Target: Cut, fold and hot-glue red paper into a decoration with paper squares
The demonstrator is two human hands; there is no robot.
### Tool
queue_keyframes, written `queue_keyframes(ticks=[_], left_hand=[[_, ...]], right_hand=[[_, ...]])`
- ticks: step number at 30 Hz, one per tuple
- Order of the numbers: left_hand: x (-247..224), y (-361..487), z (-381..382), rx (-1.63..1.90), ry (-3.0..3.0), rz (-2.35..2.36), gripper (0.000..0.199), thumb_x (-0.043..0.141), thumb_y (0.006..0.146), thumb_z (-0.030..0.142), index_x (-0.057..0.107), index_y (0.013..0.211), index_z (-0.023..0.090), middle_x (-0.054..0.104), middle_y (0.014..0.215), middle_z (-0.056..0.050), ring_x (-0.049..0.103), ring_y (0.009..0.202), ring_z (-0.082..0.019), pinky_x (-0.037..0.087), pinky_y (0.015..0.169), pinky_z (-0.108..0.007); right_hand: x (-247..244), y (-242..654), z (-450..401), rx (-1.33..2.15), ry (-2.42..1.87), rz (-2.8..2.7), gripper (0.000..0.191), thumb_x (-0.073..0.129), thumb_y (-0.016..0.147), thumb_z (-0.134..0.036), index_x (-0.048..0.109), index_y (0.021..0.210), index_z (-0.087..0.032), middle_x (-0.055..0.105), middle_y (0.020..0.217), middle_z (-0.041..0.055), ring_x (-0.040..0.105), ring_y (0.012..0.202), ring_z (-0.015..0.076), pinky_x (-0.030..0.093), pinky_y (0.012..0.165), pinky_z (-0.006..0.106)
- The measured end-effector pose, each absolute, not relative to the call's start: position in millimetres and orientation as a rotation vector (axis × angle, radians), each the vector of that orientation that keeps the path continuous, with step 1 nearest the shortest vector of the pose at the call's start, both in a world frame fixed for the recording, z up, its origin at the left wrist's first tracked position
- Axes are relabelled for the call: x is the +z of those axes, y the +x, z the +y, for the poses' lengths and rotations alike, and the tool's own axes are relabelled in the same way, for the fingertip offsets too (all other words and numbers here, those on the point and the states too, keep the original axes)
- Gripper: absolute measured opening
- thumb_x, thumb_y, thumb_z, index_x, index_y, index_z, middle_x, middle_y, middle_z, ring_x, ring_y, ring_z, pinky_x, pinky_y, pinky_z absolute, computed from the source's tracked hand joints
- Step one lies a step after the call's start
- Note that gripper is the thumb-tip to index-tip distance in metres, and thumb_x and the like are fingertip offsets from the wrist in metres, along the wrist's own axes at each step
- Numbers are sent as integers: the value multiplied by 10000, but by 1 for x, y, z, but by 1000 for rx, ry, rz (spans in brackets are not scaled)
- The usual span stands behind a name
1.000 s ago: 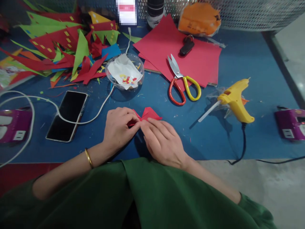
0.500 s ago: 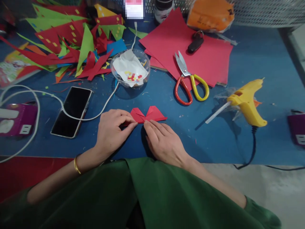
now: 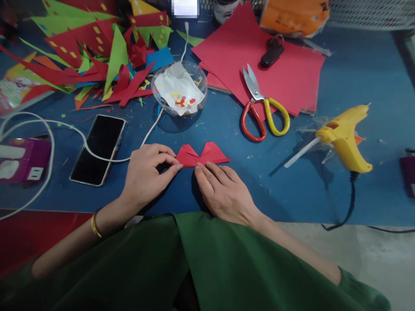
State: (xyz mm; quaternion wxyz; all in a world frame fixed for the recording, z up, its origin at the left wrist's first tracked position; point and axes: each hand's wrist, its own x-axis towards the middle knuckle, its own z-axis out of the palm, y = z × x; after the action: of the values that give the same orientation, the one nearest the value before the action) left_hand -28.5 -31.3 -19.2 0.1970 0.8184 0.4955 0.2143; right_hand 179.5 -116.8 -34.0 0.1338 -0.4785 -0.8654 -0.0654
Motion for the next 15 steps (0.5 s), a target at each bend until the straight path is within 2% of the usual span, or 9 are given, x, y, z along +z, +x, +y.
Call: queue_keyframes(ticks=[15], left_hand=[[-15,-39,-28,552,2336,1423,139,703,841,198,715,704,216,740,944,-33,659,939,-232,479,864,-418]], right_hand=[[-30,177,-114,-223,-1381,-2575,424,519,971,-183,600,1375,-82,699,1358,71,613,1151,246,409,919,404]])
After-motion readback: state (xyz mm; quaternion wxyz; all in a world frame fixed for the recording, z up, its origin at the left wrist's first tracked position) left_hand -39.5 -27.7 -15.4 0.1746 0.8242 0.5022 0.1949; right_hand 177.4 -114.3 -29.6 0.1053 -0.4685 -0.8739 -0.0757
